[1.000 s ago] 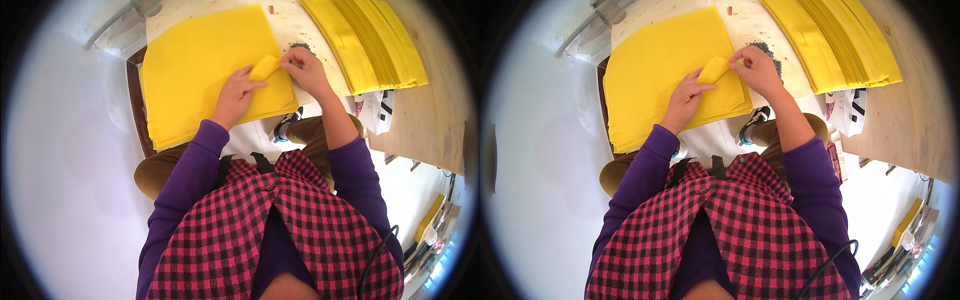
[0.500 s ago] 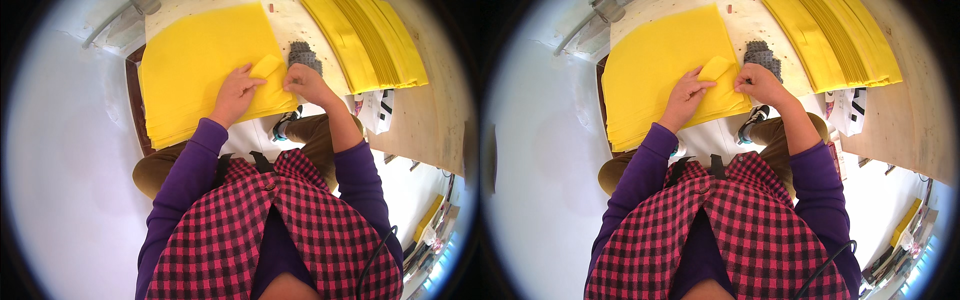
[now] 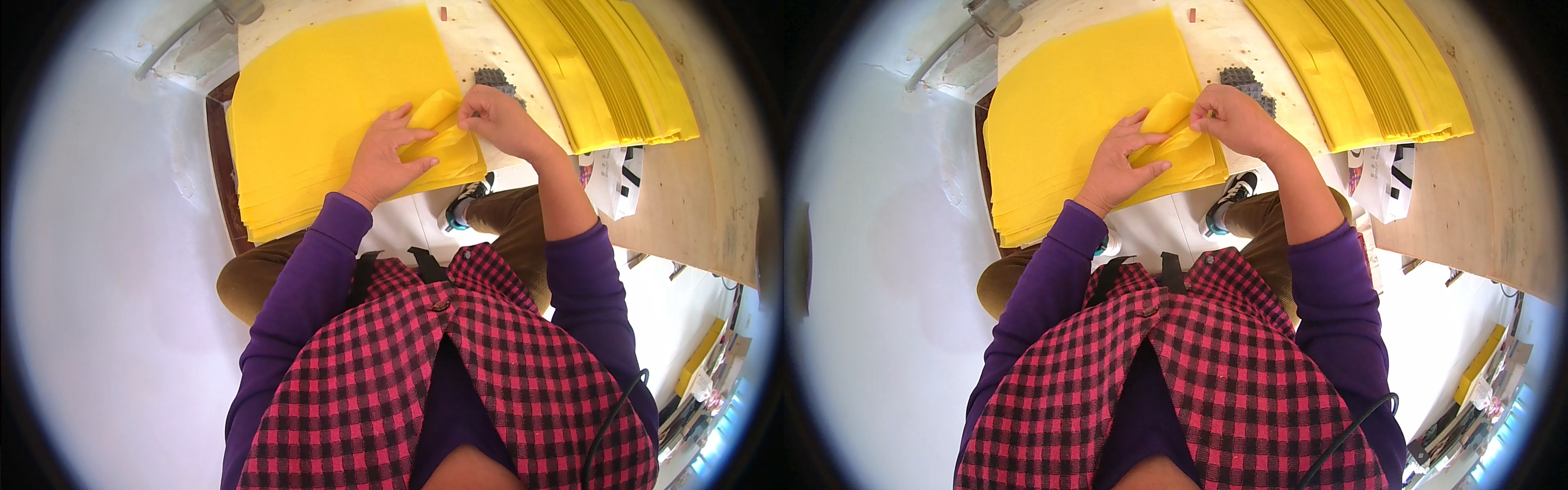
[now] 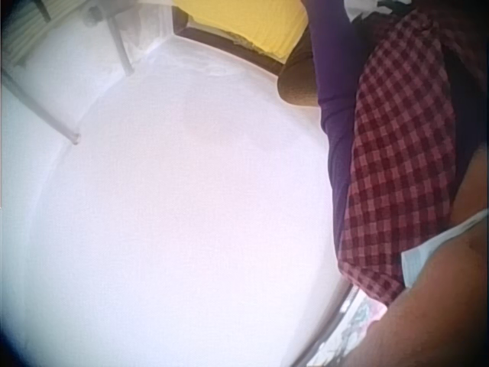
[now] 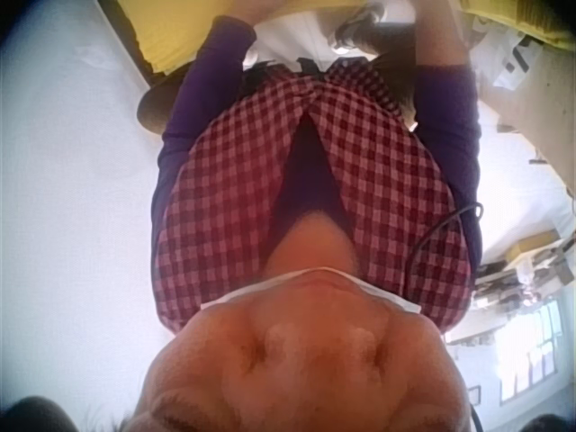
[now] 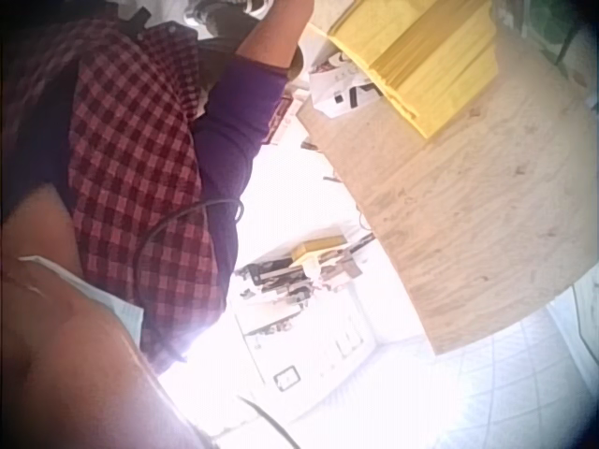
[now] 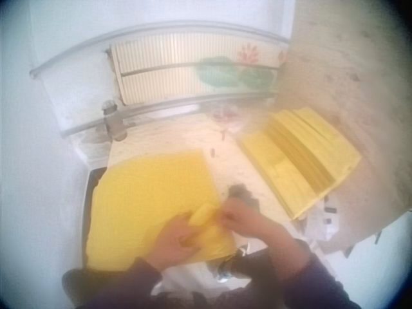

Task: The person folds a yellow fabric sheet on a table, aligning edges and pressing folds to create a compact stack. The folded piece is placed on top of a growing pile of similarly folded yellow sheets.

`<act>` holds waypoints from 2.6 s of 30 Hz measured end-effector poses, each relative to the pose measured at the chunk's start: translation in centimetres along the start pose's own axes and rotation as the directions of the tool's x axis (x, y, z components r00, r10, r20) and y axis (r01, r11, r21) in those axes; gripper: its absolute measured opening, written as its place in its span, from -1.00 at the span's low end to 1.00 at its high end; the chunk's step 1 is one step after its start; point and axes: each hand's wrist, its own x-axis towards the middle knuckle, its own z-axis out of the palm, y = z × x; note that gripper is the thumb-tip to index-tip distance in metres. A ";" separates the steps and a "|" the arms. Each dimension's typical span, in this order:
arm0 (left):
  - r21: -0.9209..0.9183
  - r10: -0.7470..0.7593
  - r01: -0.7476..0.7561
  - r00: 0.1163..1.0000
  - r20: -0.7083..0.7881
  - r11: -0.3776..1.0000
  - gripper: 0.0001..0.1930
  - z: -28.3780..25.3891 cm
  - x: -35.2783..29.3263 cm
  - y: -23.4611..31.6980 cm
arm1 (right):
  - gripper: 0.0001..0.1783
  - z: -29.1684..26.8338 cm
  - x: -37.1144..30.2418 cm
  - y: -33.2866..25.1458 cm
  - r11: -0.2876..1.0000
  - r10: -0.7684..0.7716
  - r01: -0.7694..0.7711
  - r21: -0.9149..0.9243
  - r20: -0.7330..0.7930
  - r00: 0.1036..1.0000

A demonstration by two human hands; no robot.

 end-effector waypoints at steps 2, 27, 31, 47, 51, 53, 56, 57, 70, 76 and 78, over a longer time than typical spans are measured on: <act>-0.008 -0.008 0.008 1.000 -0.006 1.000 -0.62 0.1 0.0 -0.1 | -0.91 -0.1 0.1 -0.3 1.000 -0.012 0.012 -0.011 0.001 1.000; -0.250 -0.094 0.076 0.994 -0.063 0.965 -0.54 0.2 -0.2 0.6 | -0.86 3.1 1.0 0.6 0.991 0.103 -0.073 0.113 -0.286 0.953; -0.156 0.097 -0.094 0.995 0.009 0.983 -0.58 -0.3 0.2 -0.3 | -0.86 3.5 1.4 0.9 0.984 0.142 -0.097 0.146 -0.336 0.931; -0.070 0.064 -0.066 0.997 -0.043 0.995 -0.68 0.1 0.0 -0.7 | -0.86 1.6 -2.9 1.6 0.999 -0.042 0.041 0.027 0.031 0.999; -0.056 0.054 -0.055 0.998 -0.021 0.997 -0.71 0.1 0.1 -0.6 | -0.88 1.6 -2.7 1.7 0.999 -0.025 0.023 0.046 0.035 0.999; -0.046 0.037 -0.037 0.999 -0.002 0.998 -0.73 0.0 0.0 -0.5 | -0.89 1.3 -2.6 1.5 0.999 -0.023 0.022 0.042 0.024 0.999; -0.046 0.039 -0.039 0.999 0.002 0.998 -0.77 -0.2 0.0 -0.5 | -0.88 1.1 -2.3 1.1 0.999 -0.043 0.043 0.028 0.014 0.999; -0.055 0.033 -0.033 0.999 0.002 0.998 -0.77 -0.2 0.0 -0.4 | -0.88 1.0 -2.2 0.9 0.998 -0.055 0.054 0.022 0.012 0.998; 0.062 0.079 -0.081 0.997 0.024 0.995 -0.70 -0.4 -0.1 0.2 | -0.88 0.5 -1.0 -0.7 0.989 -0.136 0.133 -0.070 -0.038 0.990; 0.031 0.086 -0.086 0.996 -0.013 0.996 -0.85 0.0 -0.1 -0.5 | -0.86 0.5 -1.2 -0.6 0.996 -0.087 0.085 -0.029 -0.079 0.993; 0.000 0.074 -0.074 0.997 -0.033 0.997 -0.88 0.1 -0.2 -0.7 | -0.87 0.8 -1.4 -0.3 0.994 -0.058 0.072 0.086 -0.155 0.986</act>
